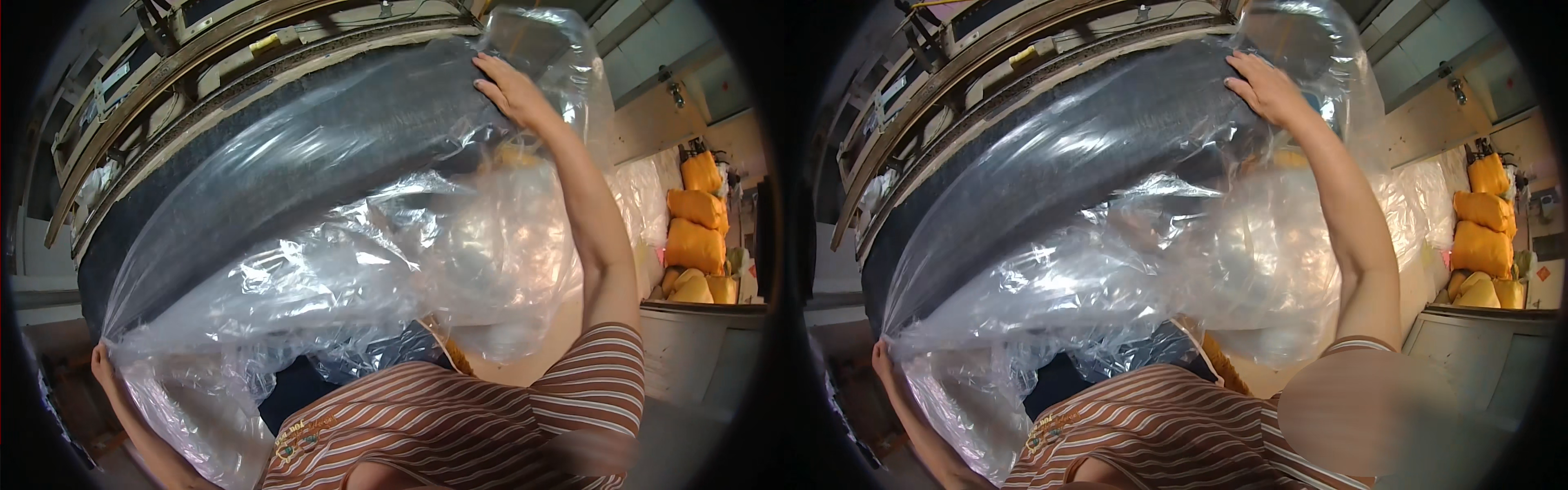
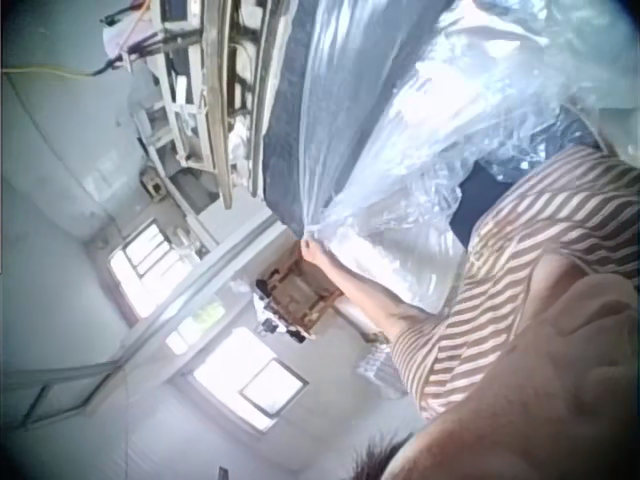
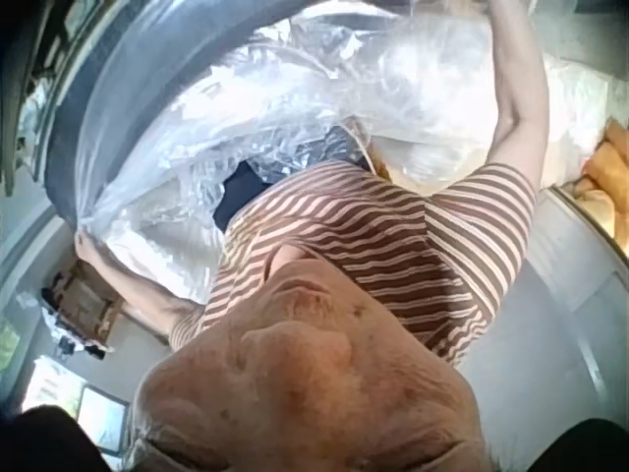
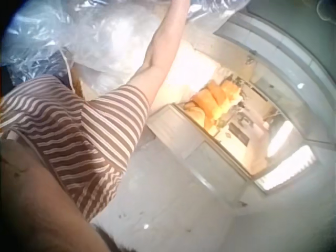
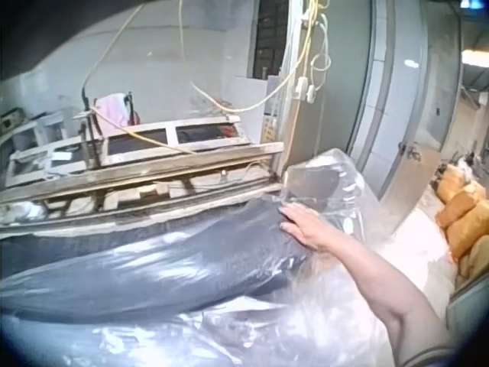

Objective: The person wraps a large, dark-colored mattress with a clear plastic sheet. They repeatedly pull the plastic over the mattress, smooth it down, and adjust the edges to ensure full coverage. The person works methodically around the mattress, handling the plastic with both hands to secure it in place.

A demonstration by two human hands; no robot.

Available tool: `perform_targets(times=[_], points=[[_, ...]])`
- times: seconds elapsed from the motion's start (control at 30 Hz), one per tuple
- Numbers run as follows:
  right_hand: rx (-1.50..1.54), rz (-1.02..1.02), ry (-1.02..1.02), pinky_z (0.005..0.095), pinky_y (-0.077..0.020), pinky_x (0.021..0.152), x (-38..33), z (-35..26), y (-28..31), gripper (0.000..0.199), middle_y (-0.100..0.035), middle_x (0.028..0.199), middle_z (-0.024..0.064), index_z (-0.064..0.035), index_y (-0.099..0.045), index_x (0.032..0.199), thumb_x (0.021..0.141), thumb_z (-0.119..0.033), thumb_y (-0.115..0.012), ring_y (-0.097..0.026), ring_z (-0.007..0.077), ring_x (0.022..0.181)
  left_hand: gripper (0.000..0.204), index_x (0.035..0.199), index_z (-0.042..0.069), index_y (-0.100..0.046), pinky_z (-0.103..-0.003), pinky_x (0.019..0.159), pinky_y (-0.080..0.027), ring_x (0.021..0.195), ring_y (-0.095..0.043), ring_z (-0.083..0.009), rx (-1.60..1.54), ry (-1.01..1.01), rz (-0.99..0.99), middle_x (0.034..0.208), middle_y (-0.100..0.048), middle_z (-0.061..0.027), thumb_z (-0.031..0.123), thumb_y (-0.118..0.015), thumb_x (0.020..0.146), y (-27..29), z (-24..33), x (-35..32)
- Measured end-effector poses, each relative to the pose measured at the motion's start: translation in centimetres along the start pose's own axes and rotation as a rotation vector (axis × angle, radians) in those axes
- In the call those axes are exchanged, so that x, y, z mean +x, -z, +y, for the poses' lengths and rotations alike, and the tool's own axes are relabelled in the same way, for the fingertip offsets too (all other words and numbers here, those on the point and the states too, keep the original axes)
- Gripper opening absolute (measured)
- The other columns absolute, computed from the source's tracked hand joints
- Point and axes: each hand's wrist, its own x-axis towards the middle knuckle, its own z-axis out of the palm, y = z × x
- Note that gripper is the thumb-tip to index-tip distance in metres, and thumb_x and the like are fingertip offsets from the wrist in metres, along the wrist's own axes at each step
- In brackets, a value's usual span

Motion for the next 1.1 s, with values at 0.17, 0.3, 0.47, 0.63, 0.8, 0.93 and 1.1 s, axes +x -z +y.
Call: perform_targets(times=[0.17, 0.3, 0.47, 0.63, 0.8, 0.93, 1.1], points=[[0.004, -0.587, -0.701, 0.0418, -0.0422, 0.090, 5.7, -3.8, 2.9, 0.046, -0.057, 0.121, 0.0153, -0.0110, -0.056, 0.121, 0.092, -0.045, -0.046, -0.051, 0.0329, 0.113, 0.027, 0.089, 0.003, -0.065, -0.023, 0.071, -0.042, 0.078, -0.050, -0.0069, 0.078, -0.045, -0.115, 0.082, -0.059, 0.0026, 0.029, -0.059, 0.092, 5.8, -0.3, 3.3], [0.152, -0.227, -0.508, 0.0373, -0.0322, 0.105, 3.3, -1.5, -3.6, 0.055, -0.048, 0.135, 0.0189, -0.0095, -0.047, 0.134, 0.091, -0.044, -0.048, -0.043, 0.0340, 0.127, 0.045, 0.109, 0.000, -0.065, -0.031, 0.085, -0.045, 0.095, -0.059, -0.0172, 0.048, 0.044, -0.179, 0.105, -0.064, -0.0097, 0.038, -0.064, 0.085, 2.0, 2.6, 4.8], [0.576, -0.361, -0.794, 0.0313, -0.0338, 0.102, -0.2, 4.7, -3.6, 0.064, -0.049, 0.135, 0.0155, 0.0005, -0.047, 0.133, 0.093, -0.050, -0.044, -0.048, 0.0262, 0.122, 0.037, 0.105, 0.006, -0.068, -0.025, 0.074, -0.046, 0.083, -0.058, -0.0109, -0.143, 0.081, -0.040, 0.093, -0.066, -0.0003, 0.036, -0.066, 0.084, -5.8, 15.8, 4.0], [-0.183, -0.457, -0.763, 0.0377, -0.0424, 0.092, 4.8, 1.6, -5.2, 0.048, -0.055, 0.122, 0.0154, -0.0014, -0.054, 0.121, 0.094, -0.040, -0.046, -0.055, 0.0305, 0.109, 0.031, 0.091, 0.010, -0.072, -0.030, 0.075, -0.047, 0.081, -0.062, -0.0202, 0.004, -0.219, 0.523, 0.088, -0.066, -0.0078, 0.038, -0.067, 0.078, -10.1, 16.9, 1.6], [0.163, 0.216, -0.043, 0.0353, -0.0417, 0.084, 16.2, -17.2, -1.2, 0.018, -0.055, 0.098, 0.0140, 0.0003, -0.058, 0.101, 0.091, -0.014, -0.055, -0.053, 0.0278, 0.092, 0.030, 0.092, 0.008, -0.071, -0.028, 0.074, -0.044, 0.077, -0.058, -0.0149, -0.092, -0.209, 0.531, 0.084, -0.063, -0.0036, 0.034, -0.068, 0.080, -11.9, 18.6, 2.1], [0.741, -0.012, 0.062, 0.0331, -0.0432, 0.079, 20.4, -38.8, 1.0, 0.017, -0.054, 0.097, 0.0102, -0.0024, -0.058, 0.099, 0.087, -0.014, -0.059, -0.052, 0.0227, 0.091, 0.029, 0.091, 0.008, -0.072, -0.028, 0.072, -0.044, 0.076, -0.058, -0.0148, -0.181, -0.176, 0.529, 0.083, -0.063, -0.0035, 0.034, -0.069, 0.079, -11.9, 19.3, 1.5], [0.991, -0.185, 0.280, 0.0425, -0.0458, 0.076, 23.1, -56.8, 2.3, 0.045, -0.051, 0.099, 0.0136, -0.0037, -0.057, 0.104, 0.073, -0.032, -0.074, -0.053, 0.0304, 0.095, 0.029, 0.089, 0.007, -0.071, -0.028, 0.071, -0.044, 0.075, -0.058, -0.0152, -0.224, -0.196, 0.568, 0.081, -0.062, -0.0041, 0.034, -0.069, 0.078, -11.9, 18.7, 2.2]])
